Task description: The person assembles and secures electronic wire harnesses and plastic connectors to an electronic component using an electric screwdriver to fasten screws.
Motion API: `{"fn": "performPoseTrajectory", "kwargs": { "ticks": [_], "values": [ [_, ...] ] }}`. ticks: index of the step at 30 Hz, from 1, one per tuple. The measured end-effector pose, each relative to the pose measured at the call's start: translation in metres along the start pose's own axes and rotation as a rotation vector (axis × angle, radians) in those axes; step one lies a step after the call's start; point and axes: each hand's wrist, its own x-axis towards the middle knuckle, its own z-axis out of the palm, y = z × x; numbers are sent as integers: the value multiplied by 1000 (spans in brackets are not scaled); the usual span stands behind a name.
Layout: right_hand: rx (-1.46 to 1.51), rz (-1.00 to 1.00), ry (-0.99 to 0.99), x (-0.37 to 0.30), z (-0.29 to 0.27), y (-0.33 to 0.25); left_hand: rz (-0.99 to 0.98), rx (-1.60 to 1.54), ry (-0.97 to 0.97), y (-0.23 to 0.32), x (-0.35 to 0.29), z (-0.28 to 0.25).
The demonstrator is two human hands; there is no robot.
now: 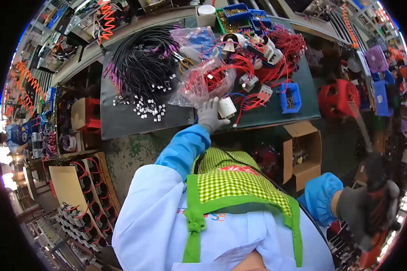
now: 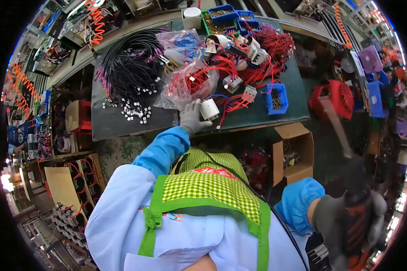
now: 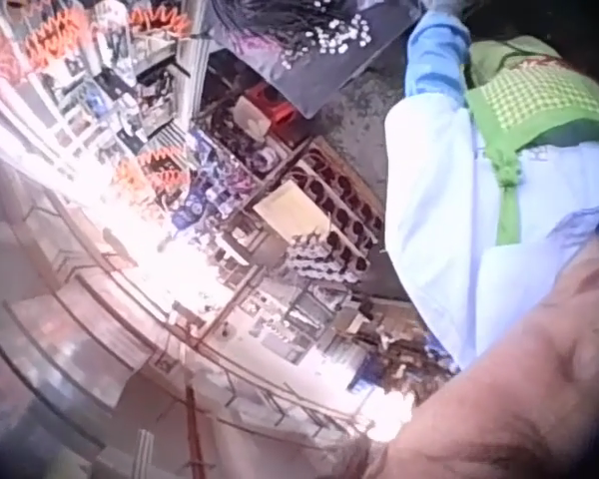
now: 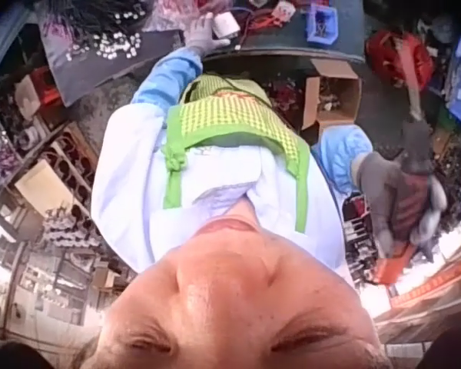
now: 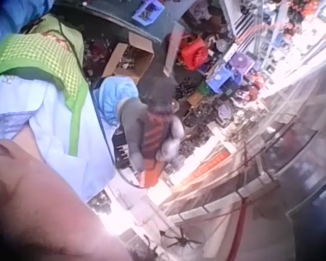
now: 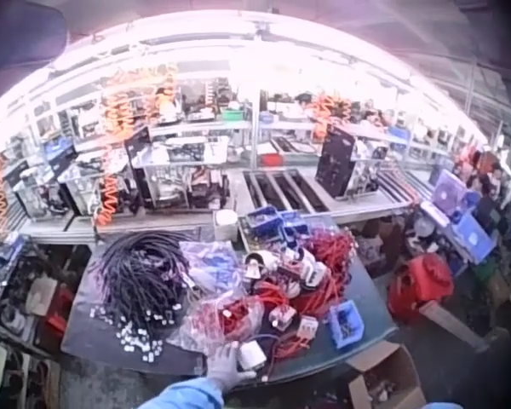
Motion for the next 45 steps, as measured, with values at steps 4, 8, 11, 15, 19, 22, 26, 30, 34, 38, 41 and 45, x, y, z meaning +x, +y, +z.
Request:
{"fn": "performPoseTrajectory", "kwargs": {
  "ticks": [4, 8, 11, 15, 19, 22, 26, 30, 34, 38, 41, 45],
  "values": [
    [-198, 3, -276, -24, -7, 17, 1, 111, -44, 9, 6, 7],
    [-164, 343, -848, -25, -45, 30, 57, -1, -65, -5, 11, 7],
    [-273, 258, -618, -14, -48, 14, 300, -53, 24, -4, 37, 26],
    [-411, 236, -622, 7, -87, 20, 184, 57, -18, 17, 55, 12],
    [-474, 321, -622, 16, -139, 24, 96, 161, -137, 28, 47, 6],
    [-578, 292, -601, 23, -163, 24, 184, 251, 180, 57, 30, 5],
    [-632, 367, -580, 25, -191, 27, 587, -205, 139, 189, 29, -2],
    [-644, 496, -547, 20, -210, 28, 653, -17, -127, 287, 77, 63],
    [-823, 525, -573, 17, -226, 7, 378, 486, -85, 310, 141, 150],
    [-910, 556, -659, 30, -240, -13, 312, 589, -34, 321, 160, 170],
    [-907, 613, -623, 32, -253, -19, 323, 618, -56, 319, 171, 175],
    [-881, 670, -596, 29, -256, -4, 328, 569, -152, 305, 171, 175]
  ]
}}
